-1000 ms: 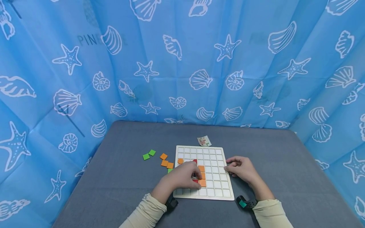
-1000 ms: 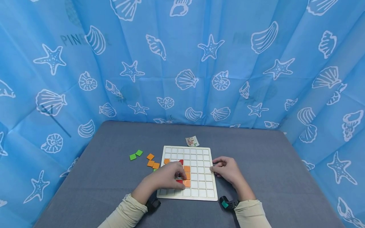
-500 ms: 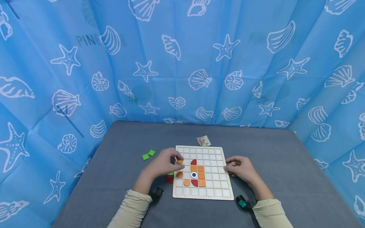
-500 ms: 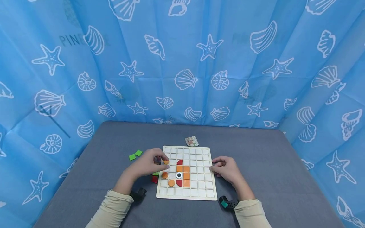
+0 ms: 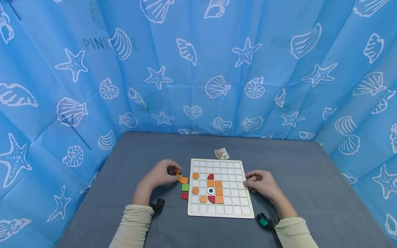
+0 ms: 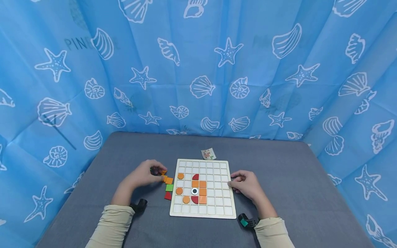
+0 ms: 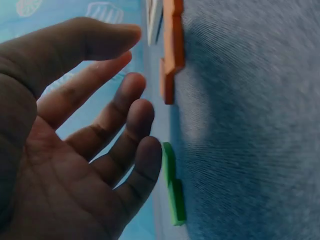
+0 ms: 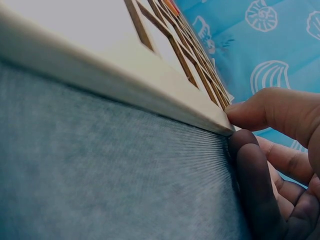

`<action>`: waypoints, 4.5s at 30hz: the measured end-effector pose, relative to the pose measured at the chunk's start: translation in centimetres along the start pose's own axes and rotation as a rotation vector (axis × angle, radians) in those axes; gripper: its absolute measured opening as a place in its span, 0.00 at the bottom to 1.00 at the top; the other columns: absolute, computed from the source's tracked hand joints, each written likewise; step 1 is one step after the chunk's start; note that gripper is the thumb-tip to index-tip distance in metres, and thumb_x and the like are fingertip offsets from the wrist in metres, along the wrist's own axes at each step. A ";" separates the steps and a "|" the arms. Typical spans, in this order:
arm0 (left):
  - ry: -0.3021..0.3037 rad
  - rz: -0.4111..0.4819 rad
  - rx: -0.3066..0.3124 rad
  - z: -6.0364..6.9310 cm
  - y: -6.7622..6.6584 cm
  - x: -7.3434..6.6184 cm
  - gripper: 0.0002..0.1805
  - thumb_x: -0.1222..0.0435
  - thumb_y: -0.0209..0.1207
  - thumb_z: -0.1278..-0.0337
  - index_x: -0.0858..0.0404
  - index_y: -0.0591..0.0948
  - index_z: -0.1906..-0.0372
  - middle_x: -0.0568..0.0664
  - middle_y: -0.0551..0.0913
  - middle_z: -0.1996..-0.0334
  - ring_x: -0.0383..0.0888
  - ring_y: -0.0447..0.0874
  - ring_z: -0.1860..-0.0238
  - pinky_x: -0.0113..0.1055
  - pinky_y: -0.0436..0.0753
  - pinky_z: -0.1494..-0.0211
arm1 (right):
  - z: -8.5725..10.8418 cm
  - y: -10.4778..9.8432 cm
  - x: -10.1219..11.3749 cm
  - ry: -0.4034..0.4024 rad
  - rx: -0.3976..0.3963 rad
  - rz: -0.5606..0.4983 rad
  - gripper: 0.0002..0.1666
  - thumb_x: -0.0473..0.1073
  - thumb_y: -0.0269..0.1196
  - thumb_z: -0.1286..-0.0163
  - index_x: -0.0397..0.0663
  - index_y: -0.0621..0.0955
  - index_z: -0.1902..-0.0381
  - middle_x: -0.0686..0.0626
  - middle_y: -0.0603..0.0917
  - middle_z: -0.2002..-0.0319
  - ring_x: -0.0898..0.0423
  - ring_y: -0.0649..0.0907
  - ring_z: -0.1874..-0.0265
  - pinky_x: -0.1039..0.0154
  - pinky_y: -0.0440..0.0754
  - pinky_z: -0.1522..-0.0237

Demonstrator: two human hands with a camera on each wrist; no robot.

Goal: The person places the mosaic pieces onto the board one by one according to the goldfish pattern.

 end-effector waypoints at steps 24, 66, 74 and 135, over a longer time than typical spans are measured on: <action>-0.060 -0.033 0.036 -0.1 0.5 0.7 0.11 0.70 0.76 0.49 0.59 0.92 0.59 0.47 0.83 0.61 0.43 0.77 0.62 0.39 0.81 0.56 | 0.0 0.0 0.0 0.006 0.003 -0.006 0.23 0.37 0.73 0.33 0.31 0.83 0.43 0.48 0.89 0.69 0.58 0.84 0.73 0.63 0.85 0.70; 0.274 0.027 0.124 -3.8 7.8 -9.6 0.12 0.62 0.72 0.38 0.59 0.91 0.51 0.47 0.83 0.60 0.39 0.79 0.64 0.30 0.80 0.60 | 0.1 -0.1 0.3 0.008 0.002 0.001 0.23 0.37 0.72 0.31 0.31 0.83 0.42 0.48 0.90 0.67 0.54 0.86 0.70 0.61 0.86 0.68; 0.249 -0.005 0.147 -4.8 10.2 -10.3 0.12 0.62 0.72 0.38 0.58 0.91 0.50 0.44 0.85 0.55 0.34 0.80 0.64 0.28 0.81 0.57 | 0.0 0.0 0.3 0.012 0.012 0.001 0.24 0.38 0.73 0.32 0.31 0.83 0.42 0.49 0.90 0.68 0.57 0.85 0.72 0.63 0.86 0.69; 0.160 0.047 0.045 -3.5 5.8 -7.4 0.14 0.61 0.69 0.32 0.62 0.90 0.47 0.50 0.85 0.55 0.44 0.80 0.57 0.38 0.82 0.55 | 0.0 0.0 0.3 0.024 -0.008 0.010 0.22 0.37 0.73 0.32 0.32 0.83 0.44 0.49 0.90 0.69 0.56 0.85 0.72 0.63 0.86 0.69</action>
Point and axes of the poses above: each hand's wrist, its own z-axis away from the middle knuckle, its own y-axis out of the palm, x = y × z, the point moved 2 cm from there along -z, towards the middle knuckle
